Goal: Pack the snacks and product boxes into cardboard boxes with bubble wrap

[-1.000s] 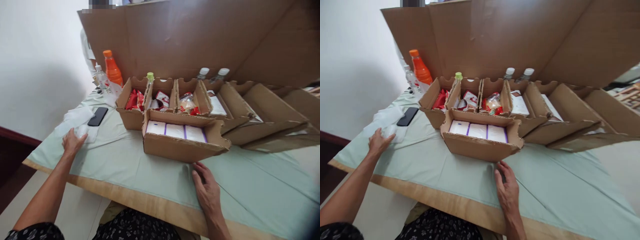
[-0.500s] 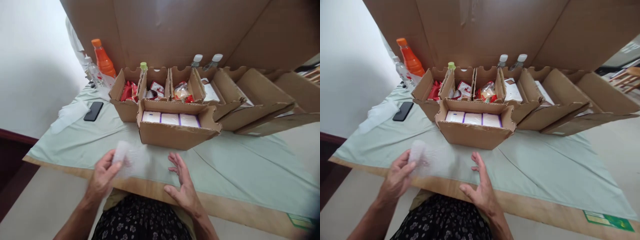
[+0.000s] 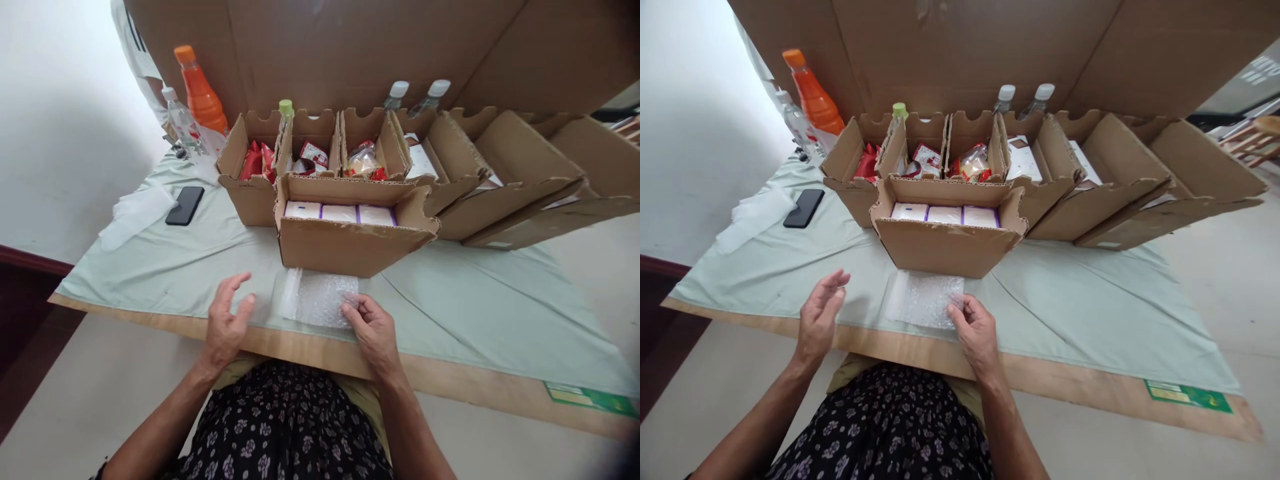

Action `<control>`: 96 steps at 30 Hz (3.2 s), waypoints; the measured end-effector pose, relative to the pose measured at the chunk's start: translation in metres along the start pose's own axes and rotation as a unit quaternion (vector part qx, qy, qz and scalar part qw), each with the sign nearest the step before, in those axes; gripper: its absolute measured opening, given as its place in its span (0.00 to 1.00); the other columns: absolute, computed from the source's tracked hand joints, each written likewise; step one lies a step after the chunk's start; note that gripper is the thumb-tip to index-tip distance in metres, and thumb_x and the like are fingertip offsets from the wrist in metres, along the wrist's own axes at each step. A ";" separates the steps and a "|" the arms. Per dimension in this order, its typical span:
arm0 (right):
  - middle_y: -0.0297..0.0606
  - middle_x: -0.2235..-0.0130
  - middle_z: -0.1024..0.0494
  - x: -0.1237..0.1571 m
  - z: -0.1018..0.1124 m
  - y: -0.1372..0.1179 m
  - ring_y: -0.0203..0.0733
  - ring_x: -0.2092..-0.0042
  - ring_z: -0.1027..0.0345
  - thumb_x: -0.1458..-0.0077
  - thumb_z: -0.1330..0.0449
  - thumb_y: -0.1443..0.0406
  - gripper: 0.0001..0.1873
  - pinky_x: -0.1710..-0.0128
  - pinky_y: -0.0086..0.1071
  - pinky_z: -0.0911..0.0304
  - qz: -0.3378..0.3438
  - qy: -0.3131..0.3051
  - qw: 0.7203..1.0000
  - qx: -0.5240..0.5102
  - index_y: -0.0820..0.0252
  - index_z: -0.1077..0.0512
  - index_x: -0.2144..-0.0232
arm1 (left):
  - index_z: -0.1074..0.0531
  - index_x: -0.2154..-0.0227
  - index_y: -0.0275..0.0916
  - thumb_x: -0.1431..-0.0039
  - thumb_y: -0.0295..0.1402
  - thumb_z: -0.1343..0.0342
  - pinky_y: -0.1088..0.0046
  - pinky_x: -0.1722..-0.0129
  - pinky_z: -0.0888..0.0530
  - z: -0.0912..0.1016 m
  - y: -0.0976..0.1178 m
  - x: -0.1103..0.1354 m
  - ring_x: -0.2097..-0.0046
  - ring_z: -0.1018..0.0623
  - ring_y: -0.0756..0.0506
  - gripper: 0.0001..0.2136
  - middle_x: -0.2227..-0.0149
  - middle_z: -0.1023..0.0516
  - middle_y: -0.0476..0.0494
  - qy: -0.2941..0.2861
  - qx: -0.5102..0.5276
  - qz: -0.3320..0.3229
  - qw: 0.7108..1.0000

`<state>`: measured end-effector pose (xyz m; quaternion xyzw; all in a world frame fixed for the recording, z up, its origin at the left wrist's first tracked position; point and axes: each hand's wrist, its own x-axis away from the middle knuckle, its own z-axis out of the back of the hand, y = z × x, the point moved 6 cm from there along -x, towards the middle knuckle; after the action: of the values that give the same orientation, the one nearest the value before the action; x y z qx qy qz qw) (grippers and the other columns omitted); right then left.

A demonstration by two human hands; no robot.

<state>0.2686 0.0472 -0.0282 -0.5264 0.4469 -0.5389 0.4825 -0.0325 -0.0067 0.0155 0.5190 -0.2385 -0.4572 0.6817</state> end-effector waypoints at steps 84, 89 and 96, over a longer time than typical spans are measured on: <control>0.37 0.57 0.17 0.064 0.038 -0.058 0.42 0.59 0.22 0.37 0.36 0.63 0.12 0.57 0.35 0.28 0.306 0.177 0.879 0.321 0.53 0.25 0.51 | 0.37 0.36 0.41 0.37 0.29 0.38 0.67 0.53 0.21 -0.006 0.034 0.037 0.60 0.20 0.48 0.28 0.60 0.23 0.48 0.003 -0.068 -0.197 0.978; 0.55 0.46 0.20 0.030 0.045 -0.015 0.59 0.49 0.25 0.34 0.43 0.54 0.28 0.51 0.53 0.30 0.222 0.157 0.835 0.479 0.63 0.32 0.38 | 0.43 0.31 0.38 0.35 0.34 0.42 0.54 0.49 0.22 -0.036 0.004 0.026 0.51 0.21 0.38 0.32 0.52 0.22 0.36 -0.073 -0.240 -0.218 0.943; 0.49 0.35 0.28 0.046 -0.018 -0.019 0.54 0.36 0.34 0.31 0.46 0.61 0.25 0.40 0.49 0.37 0.304 0.027 0.812 0.498 0.57 0.35 0.34 | 0.37 0.33 0.40 0.32 0.31 0.45 0.47 0.32 0.36 -0.063 0.016 0.052 0.29 0.37 0.32 0.25 0.32 0.33 0.31 -0.188 -0.277 -0.342 0.878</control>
<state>0.2510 0.0035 -0.0034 -0.0369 0.2674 -0.5273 0.8057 0.0485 -0.0201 0.0004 0.2626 -0.0332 -0.7984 0.5409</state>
